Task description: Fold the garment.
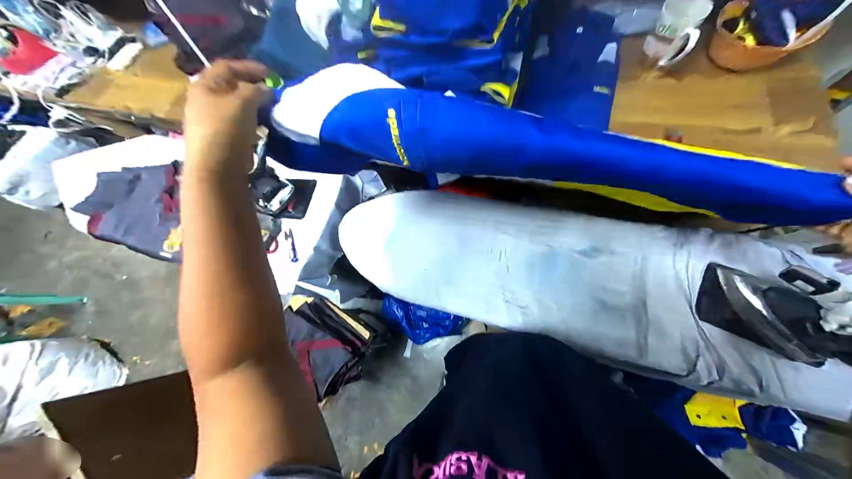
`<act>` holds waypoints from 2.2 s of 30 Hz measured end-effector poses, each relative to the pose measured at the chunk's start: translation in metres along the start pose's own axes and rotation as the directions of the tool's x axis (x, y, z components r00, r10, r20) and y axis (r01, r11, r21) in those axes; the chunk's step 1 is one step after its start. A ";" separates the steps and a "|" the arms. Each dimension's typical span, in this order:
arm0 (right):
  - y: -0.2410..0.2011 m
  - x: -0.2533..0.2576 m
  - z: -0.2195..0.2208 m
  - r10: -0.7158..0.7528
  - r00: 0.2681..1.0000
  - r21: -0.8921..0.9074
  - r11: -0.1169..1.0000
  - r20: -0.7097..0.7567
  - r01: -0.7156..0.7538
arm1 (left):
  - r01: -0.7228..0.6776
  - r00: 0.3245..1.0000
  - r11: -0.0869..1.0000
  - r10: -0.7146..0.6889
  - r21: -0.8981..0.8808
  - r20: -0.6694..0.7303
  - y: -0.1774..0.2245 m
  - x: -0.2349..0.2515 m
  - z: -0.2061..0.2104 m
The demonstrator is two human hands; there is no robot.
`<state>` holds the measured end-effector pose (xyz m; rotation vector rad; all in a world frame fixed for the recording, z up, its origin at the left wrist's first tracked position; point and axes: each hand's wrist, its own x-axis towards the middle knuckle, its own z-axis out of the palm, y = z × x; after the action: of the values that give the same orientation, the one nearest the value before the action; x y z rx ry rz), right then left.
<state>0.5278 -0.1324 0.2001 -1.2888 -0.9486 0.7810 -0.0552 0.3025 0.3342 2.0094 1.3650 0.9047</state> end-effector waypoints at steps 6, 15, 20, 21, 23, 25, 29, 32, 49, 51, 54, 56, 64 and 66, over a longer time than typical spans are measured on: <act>0.118 -0.082 0.077 0.566 0.681 -0.233 0.664 -0.465 -0.711 | 0.387 0.870 0.908 -0.417 0.158 0.263 -0.150 -0.120 0.101; 0.148 -0.108 0.099 0.586 0.617 -0.404 0.466 -0.525 -0.787 | 0.422 0.832 0.860 -0.493 0.288 0.254 -0.214 -0.171 0.135; 0.156 -0.117 0.094 0.644 0.562 -0.349 0.440 -0.519 -0.827 | 0.428 0.834 0.840 -0.509 0.335 0.212 -0.217 -0.189 0.129; 0.158 -0.121 0.092 0.662 0.547 -0.315 0.448 -0.512 -0.837 | 0.509 0.803 0.827 -0.556 0.237 0.215 -0.217 -0.195 0.129; 0.160 -0.123 0.088 0.718 0.494 -0.235 0.437 -0.490 -0.868 | 0.652 0.721 0.756 -0.642 0.060 0.260 -0.216 -0.204 0.127; 0.161 -0.122 0.082 0.781 0.452 -0.163 0.425 -0.431 -0.890 | 0.729 0.654 0.684 -0.687 -0.022 0.316 -0.214 -0.203 0.124; 0.167 -0.121 0.077 0.822 0.448 -0.033 0.467 -0.352 -0.884 | 0.755 0.615 0.656 -0.714 0.012 0.333 -0.212 -0.194 0.124; 0.165 -0.133 0.083 0.816 0.432 0.037 0.481 -0.384 -0.876 | 0.712 0.684 0.701 -0.677 -0.047 0.271 -0.220 -0.194 0.118; 0.148 -0.139 0.164 0.267 0.817 -0.749 0.330 -0.510 -0.575 | 0.622 0.782 0.762 -0.589 -0.182 0.206 -0.228 -0.219 0.109; 0.173 -0.129 0.173 0.126 0.929 -0.879 0.301 -0.348 -0.369 | 0.612 0.787 0.774 -0.576 -0.164 0.222 -0.229 -0.221 0.109; 0.217 -0.127 0.166 0.130 0.964 -0.940 0.224 -0.232 -0.257 | 0.615 0.783 0.778 -0.584 -0.128 0.214 -0.238 -0.224 0.103; 0.231 -0.131 0.157 0.205 0.943 -0.936 0.187 -0.261 -0.299 | 0.602 0.793 0.785 -0.567 -0.144 0.224 -0.248 -0.224 0.105; 0.174 -0.084 0.288 0.095 0.987 -0.909 0.408 0.130 0.081 | 0.617 0.787 0.725 -0.567 -0.306 0.242 -0.257 -0.225 0.111; 0.178 -0.074 0.344 -0.040 0.912 -0.790 0.486 0.407 0.374 | 0.619 0.785 0.706 -0.565 -0.344 0.254 -0.255 -0.226 0.110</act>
<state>0.1915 -0.0279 0.0224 -1.8649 -1.9112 0.2833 -0.1755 0.1698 0.0240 1.1599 1.4666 0.6641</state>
